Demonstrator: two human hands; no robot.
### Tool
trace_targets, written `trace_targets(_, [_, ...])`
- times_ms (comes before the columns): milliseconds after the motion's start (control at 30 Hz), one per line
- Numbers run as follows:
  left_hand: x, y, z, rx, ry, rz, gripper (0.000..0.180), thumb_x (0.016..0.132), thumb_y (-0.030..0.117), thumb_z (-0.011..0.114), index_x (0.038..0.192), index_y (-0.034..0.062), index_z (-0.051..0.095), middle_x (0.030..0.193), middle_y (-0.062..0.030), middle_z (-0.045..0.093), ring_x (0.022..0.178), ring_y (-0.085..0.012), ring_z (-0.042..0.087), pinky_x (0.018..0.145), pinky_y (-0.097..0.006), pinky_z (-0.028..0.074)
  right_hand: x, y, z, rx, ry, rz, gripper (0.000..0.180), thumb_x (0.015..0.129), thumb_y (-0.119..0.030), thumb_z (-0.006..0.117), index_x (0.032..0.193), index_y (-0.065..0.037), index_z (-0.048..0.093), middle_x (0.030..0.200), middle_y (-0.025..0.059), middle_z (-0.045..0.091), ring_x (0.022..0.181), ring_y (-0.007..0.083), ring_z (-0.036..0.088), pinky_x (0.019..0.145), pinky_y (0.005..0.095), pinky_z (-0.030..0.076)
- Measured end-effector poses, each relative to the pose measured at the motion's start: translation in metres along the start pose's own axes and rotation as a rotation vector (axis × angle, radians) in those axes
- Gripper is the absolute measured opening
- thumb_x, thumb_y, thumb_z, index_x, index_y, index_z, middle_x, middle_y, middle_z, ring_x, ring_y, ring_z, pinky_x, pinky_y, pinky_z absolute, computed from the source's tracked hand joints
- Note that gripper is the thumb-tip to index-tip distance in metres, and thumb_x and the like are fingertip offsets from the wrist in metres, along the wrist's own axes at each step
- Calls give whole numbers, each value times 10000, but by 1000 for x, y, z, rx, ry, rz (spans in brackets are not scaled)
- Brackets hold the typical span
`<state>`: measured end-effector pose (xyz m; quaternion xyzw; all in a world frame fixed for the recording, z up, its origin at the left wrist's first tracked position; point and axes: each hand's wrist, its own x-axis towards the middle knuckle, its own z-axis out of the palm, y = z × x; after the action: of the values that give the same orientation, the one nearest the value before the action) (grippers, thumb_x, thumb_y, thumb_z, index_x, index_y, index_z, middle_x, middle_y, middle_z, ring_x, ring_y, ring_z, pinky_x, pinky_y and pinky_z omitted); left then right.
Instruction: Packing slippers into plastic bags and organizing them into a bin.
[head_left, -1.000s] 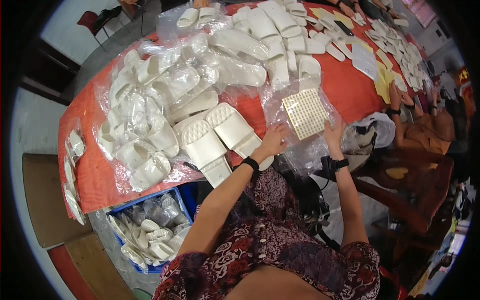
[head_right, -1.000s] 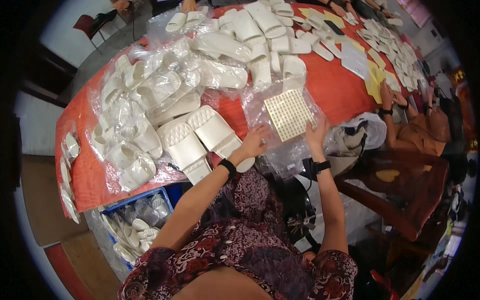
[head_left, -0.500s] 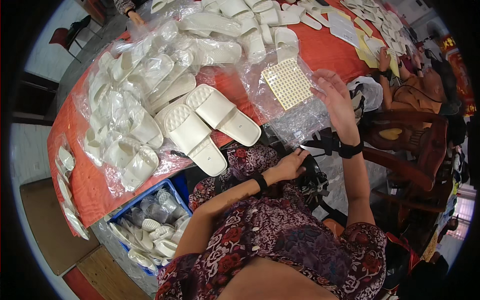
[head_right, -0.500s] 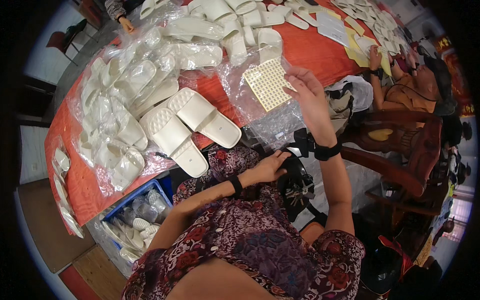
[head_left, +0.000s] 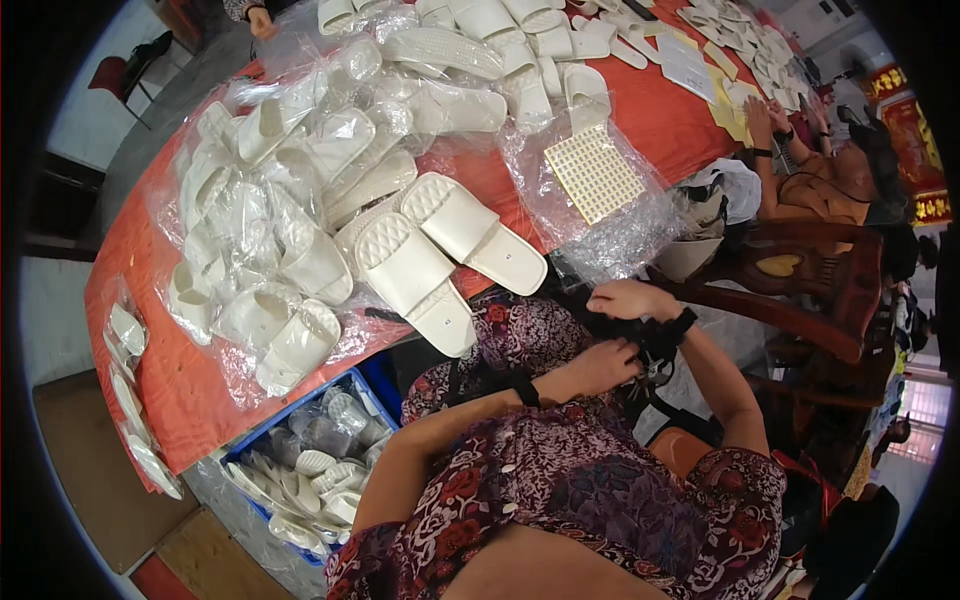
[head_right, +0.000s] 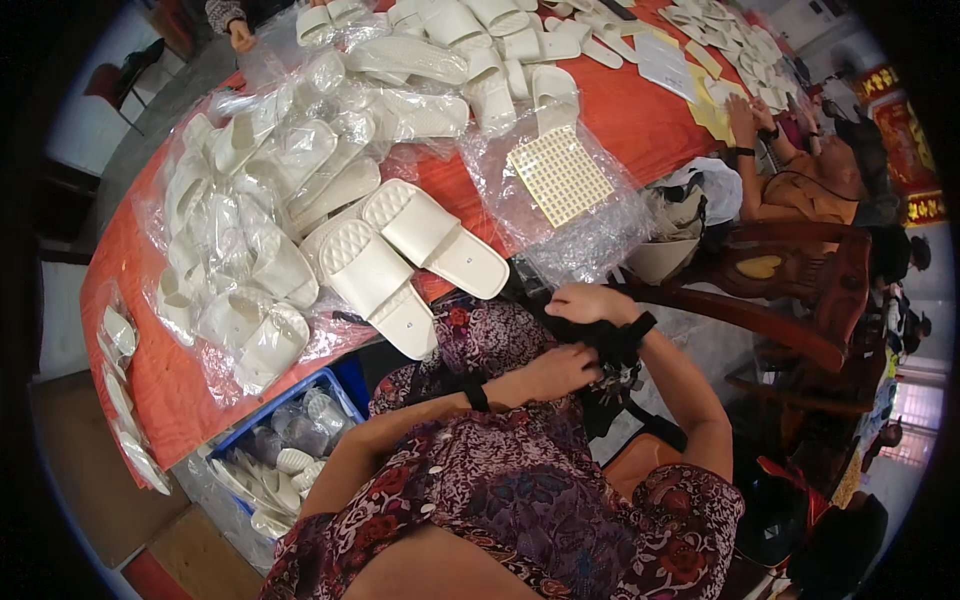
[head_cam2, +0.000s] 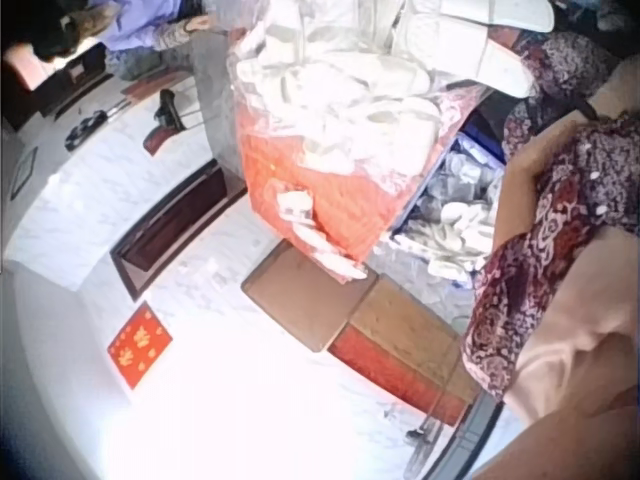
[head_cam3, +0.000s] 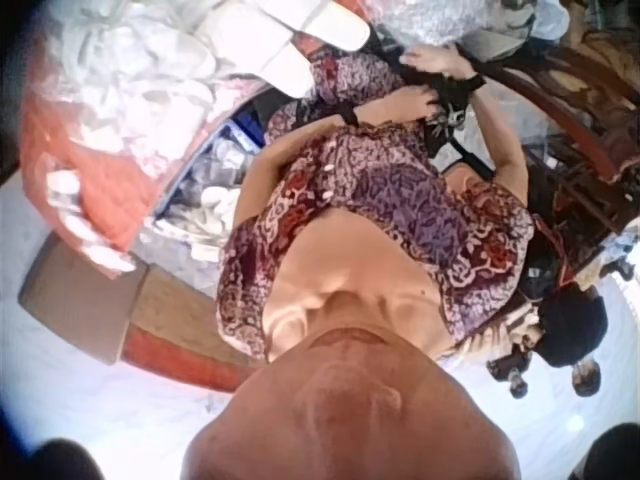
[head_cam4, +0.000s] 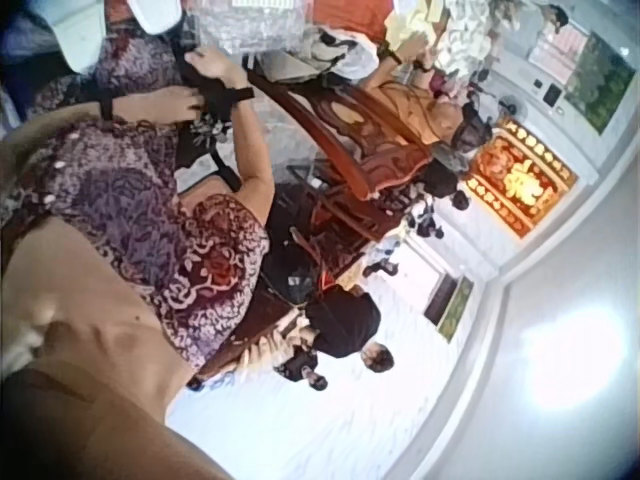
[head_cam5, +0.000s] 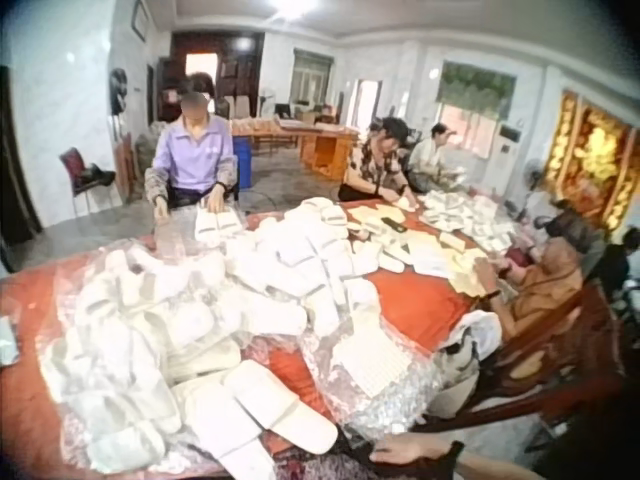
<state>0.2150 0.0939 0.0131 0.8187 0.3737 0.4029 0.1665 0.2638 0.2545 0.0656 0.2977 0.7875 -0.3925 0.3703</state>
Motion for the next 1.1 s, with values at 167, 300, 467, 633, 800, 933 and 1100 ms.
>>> trace_targets(167, [2,17,4,-40,144,154,150,691,160,559,819,84,572,849,-75,471,805,-229,497,666,-311,453,21,64,71,-295,551,-255,348,838,-309,544,957,15,586,787,152,627,672,213,611,631,343,480])
trace_targets(300, [5,26,5,-113,157,214,195,701,172,569,881,100,580,906,-74,497,784,-233,524,641,-314,462,1,69,76,30,-112,173,247,751,-160,523,901,3,633,695,140,636,565,240,599,539,345,481])
trace_targets(467, [14,25,-38,-159,-135,55,470,673,81,629,1134,116,544,1146,-105,511,939,-292,559,740,-350,482,-34,142,90,-190,-190,352,170,677,-127,614,712,37,641,659,170,635,554,213,624,484,356,478])
trace_targets(633, [-31,-17,-103,-106,-10,-340,356,762,93,587,1117,101,556,1132,-95,543,988,-274,558,802,-361,475,-16,132,96,-82,-134,434,262,750,-229,542,772,9,650,733,175,643,636,271,641,568,393,492])
trace_targets(800, [-87,-30,-180,-22,318,-717,313,782,46,576,1094,58,567,1046,-128,580,949,-297,568,805,-359,467,2,78,75,-436,168,129,287,780,-270,520,779,-6,631,805,226,614,767,394,593,660,467,469])
trace_targets(933, [-117,-27,-230,56,553,-962,304,804,38,568,1107,63,572,1003,-140,597,816,-290,607,711,-346,481,-3,-33,30,-216,488,-266,239,827,-251,512,801,-27,592,809,172,604,781,384,566,673,464,449])
trace_targets(1100, [-150,-29,-275,131,679,-1005,315,817,51,572,1130,83,569,1007,-127,607,755,-229,624,665,-307,497,47,-102,8,-45,755,-528,286,793,-137,568,1046,-19,505,981,202,552,892,381,543,745,444,442])
